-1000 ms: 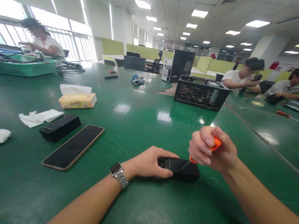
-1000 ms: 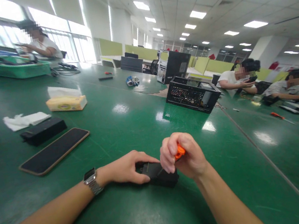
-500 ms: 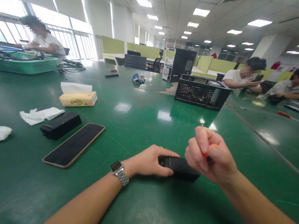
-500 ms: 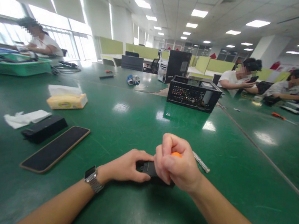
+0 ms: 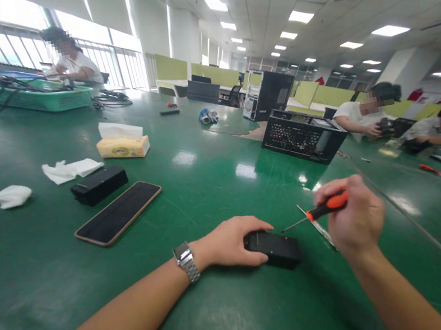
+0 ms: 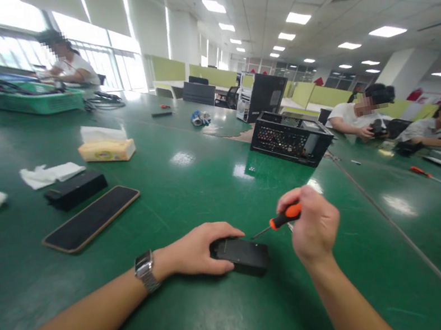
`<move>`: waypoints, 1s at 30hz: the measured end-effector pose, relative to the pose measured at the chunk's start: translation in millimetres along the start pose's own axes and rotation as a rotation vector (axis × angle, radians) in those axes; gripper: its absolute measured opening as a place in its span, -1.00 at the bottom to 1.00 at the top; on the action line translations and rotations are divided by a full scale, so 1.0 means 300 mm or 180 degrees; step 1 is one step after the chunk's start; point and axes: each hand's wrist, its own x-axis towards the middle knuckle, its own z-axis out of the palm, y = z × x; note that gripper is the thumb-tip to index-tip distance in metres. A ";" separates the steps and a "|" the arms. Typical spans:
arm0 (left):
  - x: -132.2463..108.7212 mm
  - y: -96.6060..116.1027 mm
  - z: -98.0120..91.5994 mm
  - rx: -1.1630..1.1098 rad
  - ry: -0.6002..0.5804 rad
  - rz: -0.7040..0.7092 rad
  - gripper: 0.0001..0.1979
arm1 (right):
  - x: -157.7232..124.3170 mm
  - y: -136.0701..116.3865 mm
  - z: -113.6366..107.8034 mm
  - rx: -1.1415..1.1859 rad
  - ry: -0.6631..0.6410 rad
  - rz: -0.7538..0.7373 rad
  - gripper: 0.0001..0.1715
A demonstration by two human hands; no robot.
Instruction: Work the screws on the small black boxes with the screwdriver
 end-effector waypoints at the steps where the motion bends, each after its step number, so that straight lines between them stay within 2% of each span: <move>1: 0.004 0.009 0.015 0.0106 0.0098 0.0011 -0.45 | 0.007 0.019 -0.034 -0.0297 0.0483 -0.0226 -0.45; 2: 0.009 0.017 0.031 0.0209 0.0178 0.0006 -0.45 | 0.007 0.039 -0.069 -0.0568 0.0821 -0.0412 -0.43; 3: 0.014 0.025 0.046 0.0292 0.0237 -0.0005 -0.48 | -0.001 0.057 -0.103 -0.0809 0.0935 -0.0540 -0.44; 4: 0.019 0.031 0.059 0.0348 0.0273 -0.0020 -0.52 | -0.019 0.074 -0.135 -0.1023 0.0782 -0.0591 -0.46; 7: 0.028 0.037 0.075 0.0374 0.0429 -0.0107 -0.59 | -0.103 0.106 -0.205 -0.1147 -0.0500 -0.0780 -0.67; 10: 0.025 0.029 0.060 0.0202 0.0530 -0.0190 -0.61 | -0.180 0.108 -0.227 -0.1043 -0.1705 -0.0932 -0.90; 13: 0.020 0.018 0.041 0.0005 0.0657 -0.0367 -0.67 | -0.214 0.100 -0.212 -0.1250 -0.2531 -0.0926 -0.88; 16: 0.021 0.012 0.037 -0.0122 0.0769 -0.0550 -0.70 | -0.214 0.102 -0.187 -0.1528 -0.3087 -0.0569 -0.93; 18: 0.024 0.010 0.040 -0.0161 0.0776 -0.0619 -0.70 | -0.206 0.109 -0.179 -0.1544 -0.3151 -0.0355 -0.92; 20: 0.027 0.010 0.045 -0.0192 0.0772 -0.0661 -0.69 | -0.195 0.119 -0.184 -0.1440 -0.3007 -0.0280 -0.89; 25: 0.031 0.012 0.047 -0.0463 0.0801 -0.0499 -0.81 | -0.158 0.160 -0.234 -0.1678 -0.2142 -0.0251 -0.87; 28: 0.029 0.015 0.039 -0.0257 0.0786 -0.0435 -0.68 | -0.138 0.188 -0.263 -0.2003 -0.1671 -0.0189 -0.83; 30: 0.026 0.016 0.034 -0.0003 0.0699 -0.0275 -0.58 | -0.131 0.200 -0.273 -0.2094 -0.1507 -0.0103 -0.80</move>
